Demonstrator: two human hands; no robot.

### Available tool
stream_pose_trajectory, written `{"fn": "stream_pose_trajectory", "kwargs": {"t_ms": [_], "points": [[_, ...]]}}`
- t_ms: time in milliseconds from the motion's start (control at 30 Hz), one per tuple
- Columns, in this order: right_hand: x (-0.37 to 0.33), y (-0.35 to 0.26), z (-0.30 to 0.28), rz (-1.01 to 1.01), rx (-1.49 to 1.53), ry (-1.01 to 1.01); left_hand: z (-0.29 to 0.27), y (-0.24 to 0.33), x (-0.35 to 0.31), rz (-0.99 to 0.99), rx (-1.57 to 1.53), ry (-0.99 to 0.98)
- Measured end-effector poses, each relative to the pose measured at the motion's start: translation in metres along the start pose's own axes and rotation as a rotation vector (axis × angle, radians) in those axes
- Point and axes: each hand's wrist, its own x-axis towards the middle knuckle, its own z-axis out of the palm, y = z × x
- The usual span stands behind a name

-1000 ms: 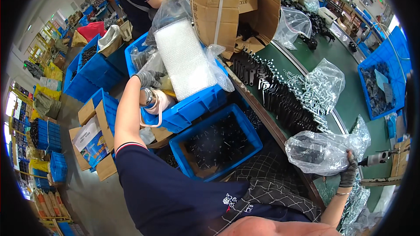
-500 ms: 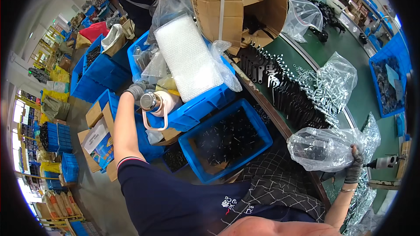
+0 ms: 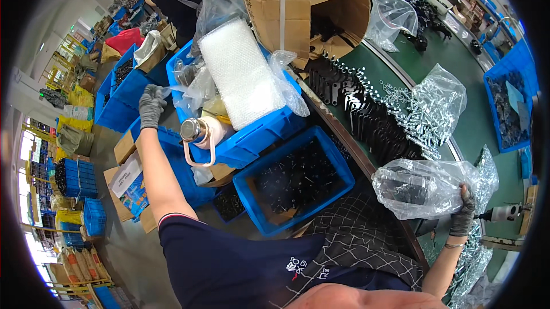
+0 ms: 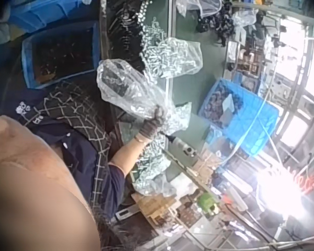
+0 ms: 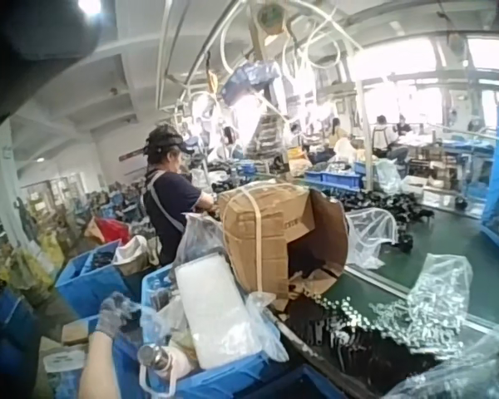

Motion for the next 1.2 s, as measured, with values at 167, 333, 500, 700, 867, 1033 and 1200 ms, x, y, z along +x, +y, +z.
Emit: {"fn": "stream_pose_trajectory", "kwargs": {"t_ms": [167,333,500,700,867,1033,1200], "points": [[-0.013,-0.009,0.048,-0.045,0.185,0.059,0.023,0.099,-0.05,0.417,-0.383,-0.121],[0.001,-0.003,0.074,-0.082,0.283,0.025,0.098,0.179,-0.152,0.44,-0.551,-0.25],[-0.012,0.001,0.052,-0.103,0.349,0.063,0.197,0.251,-0.257,0.766,-0.508,-0.619],[-0.039,-0.007,0.042,-0.086,0.409,0.041,0.269,0.299,-0.343,1.461,-0.061,-0.945],[-0.063,-0.022,0.088,-0.034,0.487,-0.077,0.339,0.288,-0.38,2.025,-0.161,-0.834],[-0.075,-0.034,0.091,0.055,0.062,-0.35,0.301,0.323,-0.388,1.727,0.052,-1.499],[-0.098,-0.04,0.127,-0.094,0.244,-0.367,0.231,0.33,-0.364,1.265,-0.044,-1.57]]}}
